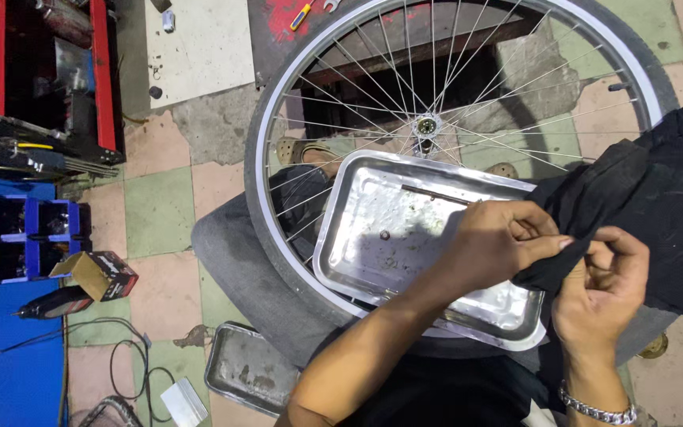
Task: The person cleans the bicycle wheel hub and axle with a black cloth. They then insert the axle into the hub and tighten it using a wrench. The person continues to adjust the axle and hub components with their hands.
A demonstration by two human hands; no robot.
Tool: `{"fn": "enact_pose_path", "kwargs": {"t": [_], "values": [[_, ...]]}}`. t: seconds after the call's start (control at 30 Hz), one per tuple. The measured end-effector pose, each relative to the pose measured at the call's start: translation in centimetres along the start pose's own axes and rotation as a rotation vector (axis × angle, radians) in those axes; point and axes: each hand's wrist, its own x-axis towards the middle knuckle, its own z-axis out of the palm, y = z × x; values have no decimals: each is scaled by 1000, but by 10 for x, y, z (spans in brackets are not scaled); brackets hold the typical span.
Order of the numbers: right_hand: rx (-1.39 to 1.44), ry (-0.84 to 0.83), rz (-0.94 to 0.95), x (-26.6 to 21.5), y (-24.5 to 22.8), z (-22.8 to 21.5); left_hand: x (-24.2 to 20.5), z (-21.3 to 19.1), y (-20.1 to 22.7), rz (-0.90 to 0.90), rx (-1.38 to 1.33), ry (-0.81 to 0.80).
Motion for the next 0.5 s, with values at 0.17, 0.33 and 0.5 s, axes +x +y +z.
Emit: {"fn": "enact_pose_path", "kwargs": {"t": [0.17, 0.33, 0.5], "values": [[-66, 2, -52, 0, -2, -1, -9, 12, 12, 150, 102, 171], [-77, -90, -94, 0, -16, 14, -16, 5, 16, 211, 226, 160], [-30, -85, -17, 3, -19, 14, -11, 0, 9, 247, 418, 77]]}}
